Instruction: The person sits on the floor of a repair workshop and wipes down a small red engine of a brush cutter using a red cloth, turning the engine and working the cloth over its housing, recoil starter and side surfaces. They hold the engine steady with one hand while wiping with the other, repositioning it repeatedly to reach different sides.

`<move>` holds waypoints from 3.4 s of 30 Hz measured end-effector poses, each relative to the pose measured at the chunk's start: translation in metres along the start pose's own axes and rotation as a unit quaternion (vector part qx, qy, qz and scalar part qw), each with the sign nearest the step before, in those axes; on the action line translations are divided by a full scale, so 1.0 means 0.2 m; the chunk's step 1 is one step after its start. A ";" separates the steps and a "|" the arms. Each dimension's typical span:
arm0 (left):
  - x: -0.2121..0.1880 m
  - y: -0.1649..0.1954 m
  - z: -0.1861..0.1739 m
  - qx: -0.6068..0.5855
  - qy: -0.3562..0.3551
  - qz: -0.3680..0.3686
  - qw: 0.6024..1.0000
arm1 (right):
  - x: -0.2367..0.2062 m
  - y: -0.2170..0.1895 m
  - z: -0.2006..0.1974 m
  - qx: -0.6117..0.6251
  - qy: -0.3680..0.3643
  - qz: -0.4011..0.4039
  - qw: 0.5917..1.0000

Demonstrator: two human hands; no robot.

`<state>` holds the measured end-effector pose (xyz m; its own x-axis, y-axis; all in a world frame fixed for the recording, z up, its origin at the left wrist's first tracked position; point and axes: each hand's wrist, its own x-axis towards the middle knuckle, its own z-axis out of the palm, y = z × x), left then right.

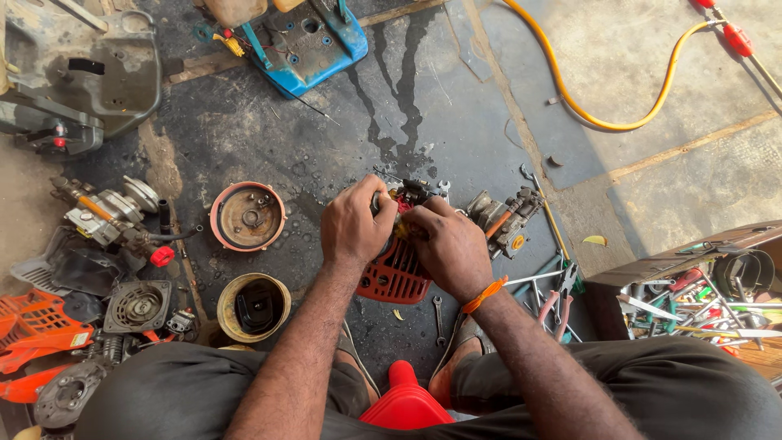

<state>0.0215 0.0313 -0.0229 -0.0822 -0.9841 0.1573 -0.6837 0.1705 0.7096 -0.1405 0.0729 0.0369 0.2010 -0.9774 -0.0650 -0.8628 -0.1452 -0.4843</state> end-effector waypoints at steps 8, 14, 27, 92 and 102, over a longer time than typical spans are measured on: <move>0.03 -0.01 0.06 0.039 -0.047 0.018 0.998 | -0.11 0.12 -0.29 -0.102 -0.129 -0.029 0.986; 0.03 -0.01 0.08 0.022 -0.032 0.009 0.999 | -0.11 0.15 -0.26 0.103 -0.029 0.075 0.991; 0.06 0.01 0.11 0.018 0.001 -0.140 0.990 | -0.14 0.09 -0.12 -0.032 -0.020 0.004 0.999; 0.11 0.14 0.23 -0.011 0.018 -0.188 0.982 | -0.24 0.07 -0.02 0.129 0.088 0.070 0.985; 0.11 0.17 0.25 0.009 0.013 -0.186 0.982 | -0.14 0.12 0.10 0.087 0.155 0.211 0.961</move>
<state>-0.0395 0.0128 -0.0286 0.1944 -0.9765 -0.0928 -0.6751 -0.2018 0.7095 -0.1567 0.0995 0.0094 -0.3216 -0.9461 -0.0372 -0.7413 0.2761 -0.6117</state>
